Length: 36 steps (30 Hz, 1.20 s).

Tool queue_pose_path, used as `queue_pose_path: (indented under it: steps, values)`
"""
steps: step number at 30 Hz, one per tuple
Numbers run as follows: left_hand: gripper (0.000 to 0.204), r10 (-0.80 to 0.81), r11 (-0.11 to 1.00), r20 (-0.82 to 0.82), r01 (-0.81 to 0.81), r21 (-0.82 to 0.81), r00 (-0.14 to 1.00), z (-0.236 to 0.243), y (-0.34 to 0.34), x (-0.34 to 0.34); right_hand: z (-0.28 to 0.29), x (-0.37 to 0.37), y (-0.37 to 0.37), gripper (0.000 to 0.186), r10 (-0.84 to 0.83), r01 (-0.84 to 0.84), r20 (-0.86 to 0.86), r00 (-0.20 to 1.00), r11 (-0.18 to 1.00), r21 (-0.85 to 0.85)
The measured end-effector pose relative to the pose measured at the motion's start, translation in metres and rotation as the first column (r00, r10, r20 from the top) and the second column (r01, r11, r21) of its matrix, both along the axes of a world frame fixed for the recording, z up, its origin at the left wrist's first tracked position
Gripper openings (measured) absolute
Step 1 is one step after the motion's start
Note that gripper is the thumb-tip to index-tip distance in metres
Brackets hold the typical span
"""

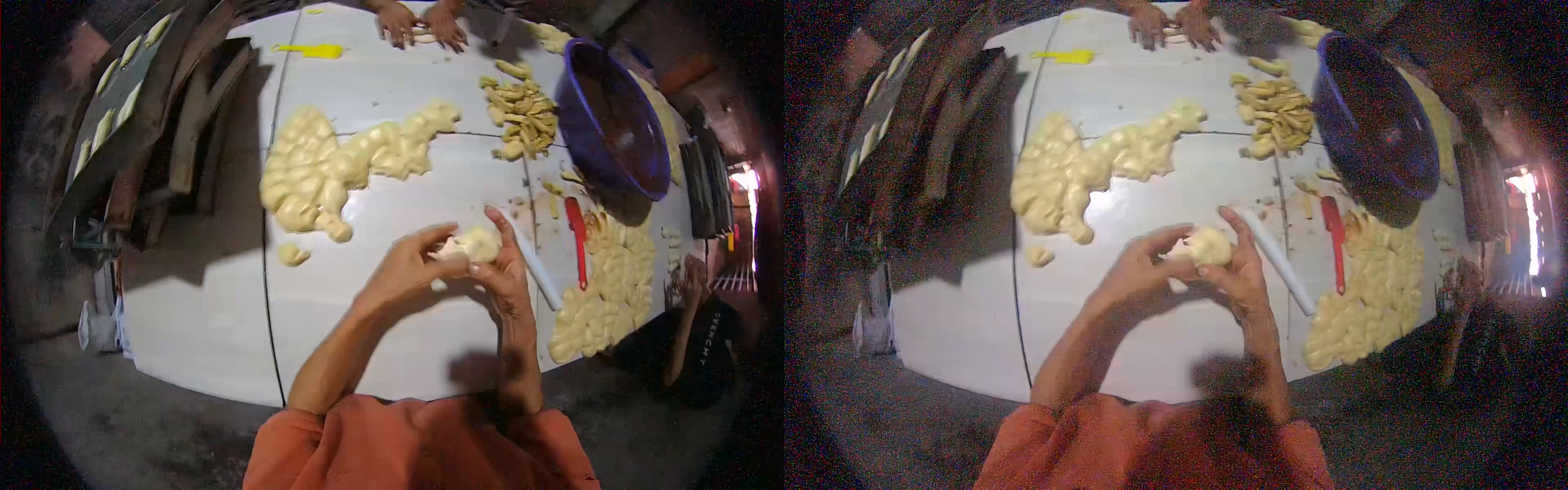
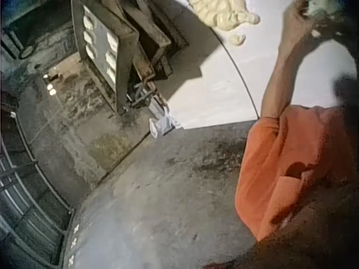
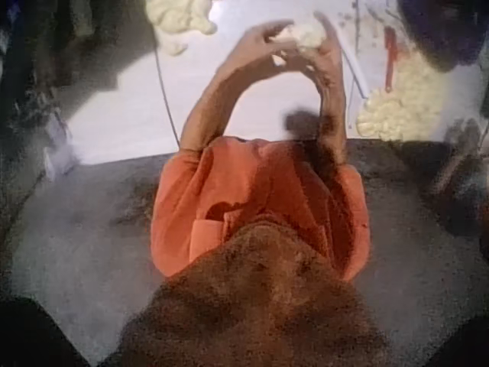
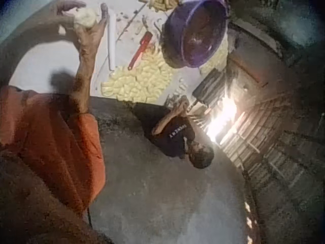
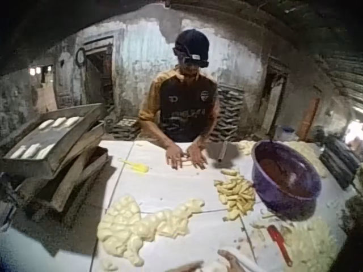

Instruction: The person rolls out pieces of dough using a rolling pin, applies a chocolate filling with a spatula, rolls the dough into a cylinder, and places the formed rolls onto a metal tray.

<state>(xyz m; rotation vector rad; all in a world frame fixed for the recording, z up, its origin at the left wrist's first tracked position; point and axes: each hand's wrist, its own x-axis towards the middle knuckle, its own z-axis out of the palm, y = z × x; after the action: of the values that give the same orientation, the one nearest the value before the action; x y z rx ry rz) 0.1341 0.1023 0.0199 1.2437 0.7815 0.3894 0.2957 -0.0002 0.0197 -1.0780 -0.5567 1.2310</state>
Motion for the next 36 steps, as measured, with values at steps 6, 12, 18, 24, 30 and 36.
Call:
queue_pose_path:
  steps: [6,12,18,24,30,36]
  values:
    - [0.039,0.217,0.933,0.134,-0.165,-0.318,0.967,-0.031,-0.040,-0.076,-0.014,-0.056,0.001,0.033,0.230,-0.218,0.024,0.973,0.948,-0.230]
    - [0.035,0.334,0.898,0.097,-0.285,-0.335,0.938,-0.030,-0.055,-0.130,-0.004,-0.082,-0.003,0.034,0.287,-0.250,0.102,0.953,0.929,-0.274]
    - [0.026,0.303,0.892,0.036,-0.270,-0.361,0.952,-0.024,-0.073,-0.147,0.018,-0.084,-0.007,0.047,0.301,-0.265,0.130,0.945,0.934,-0.239]
    - [0.033,0.365,0.870,0.000,-0.341,-0.357,0.931,-0.020,-0.088,-0.182,0.042,-0.006,-0.020,0.040,0.147,-0.089,-0.174,0.974,0.948,0.305]
    - [0.088,0.165,0.986,-0.153,-0.164,0.018,0.974,-0.023,-0.093,-0.174,0.001,-0.058,-0.016,0.050,0.125,0.104,0.983,0.131,0.985,-0.139]
    - [0.094,0.026,0.998,-0.171,-0.035,-0.051,0.985,-0.014,-0.098,-0.150,-0.003,-0.124,-0.061,0.037,0.445,-0.305,0.436,0.782,0.883,-0.356]
